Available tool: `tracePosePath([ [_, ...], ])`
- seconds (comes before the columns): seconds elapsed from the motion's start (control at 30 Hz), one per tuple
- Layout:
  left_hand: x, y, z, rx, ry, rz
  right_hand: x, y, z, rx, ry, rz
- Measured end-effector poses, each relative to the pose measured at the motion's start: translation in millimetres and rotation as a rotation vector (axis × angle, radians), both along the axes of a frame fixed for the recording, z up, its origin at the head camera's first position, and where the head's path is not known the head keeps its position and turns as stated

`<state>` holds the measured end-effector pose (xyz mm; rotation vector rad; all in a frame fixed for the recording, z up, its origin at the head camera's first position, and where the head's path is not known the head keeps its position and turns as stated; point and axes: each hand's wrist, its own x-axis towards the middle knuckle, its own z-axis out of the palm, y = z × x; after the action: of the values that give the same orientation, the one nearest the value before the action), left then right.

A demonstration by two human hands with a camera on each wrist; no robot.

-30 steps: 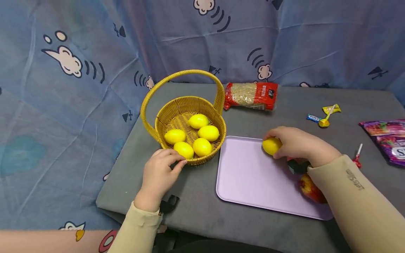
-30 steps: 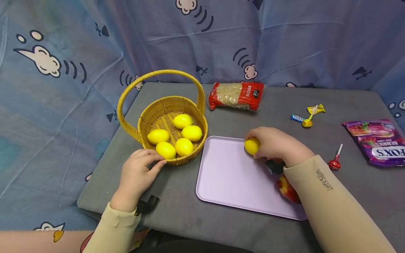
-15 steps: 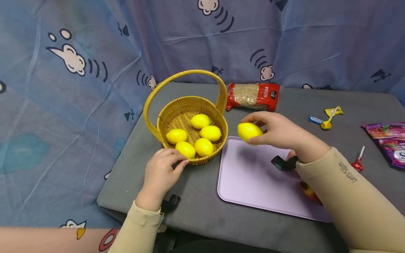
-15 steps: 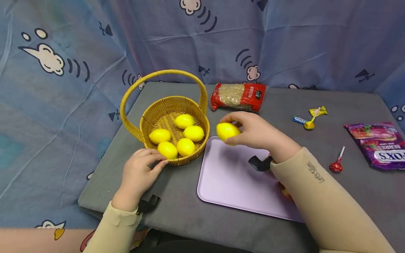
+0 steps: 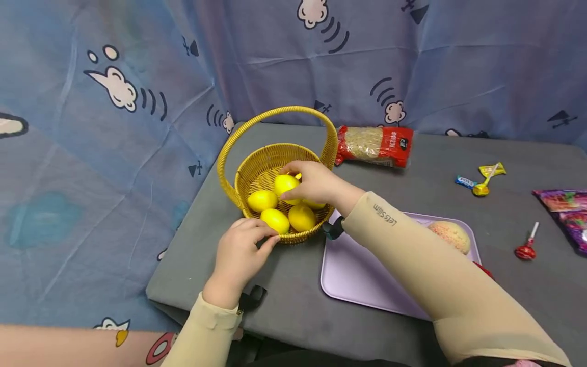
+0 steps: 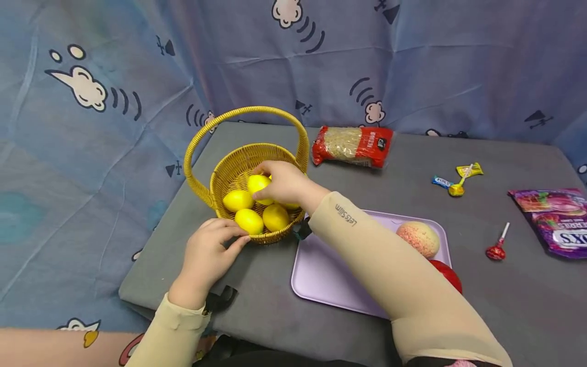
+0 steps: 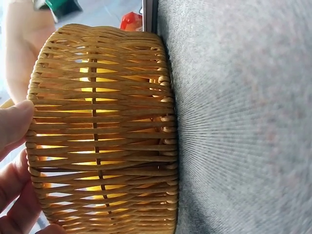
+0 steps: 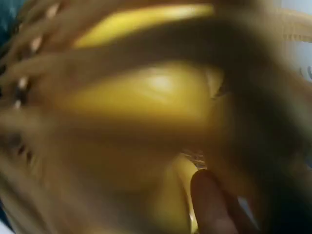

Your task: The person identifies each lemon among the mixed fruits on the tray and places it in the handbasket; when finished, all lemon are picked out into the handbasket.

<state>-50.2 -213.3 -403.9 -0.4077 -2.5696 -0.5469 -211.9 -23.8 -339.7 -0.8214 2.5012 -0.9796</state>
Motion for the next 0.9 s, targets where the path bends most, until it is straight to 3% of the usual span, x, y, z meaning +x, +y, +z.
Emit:
tracePosePath([
  [0.13,0.7,0,-0.6,0.004,0.011,-0.004,1.0,-16,-7.6,0.117,0.057,0.030],
  [0.37,0.6,-1,-0.6,0.017,0.016,-0.012,3.9,-26,-19.4,0.226,0.222,0.035],
  [0.57,-0.3,0,-0.6,0.016,0.020,-0.018,5.6,-27,-25.4,0.267,0.232,0.035],
  [0.77,0.2,-1,-0.5,0.024,0.023,-0.019,8.3,-29,-23.5,0.349,0.210,0.075],
  [0.9,-0.4,-1,-0.7,0.026,0.023,-0.019,11.4,-25,-20.6,0.347,0.196,0.097],
])
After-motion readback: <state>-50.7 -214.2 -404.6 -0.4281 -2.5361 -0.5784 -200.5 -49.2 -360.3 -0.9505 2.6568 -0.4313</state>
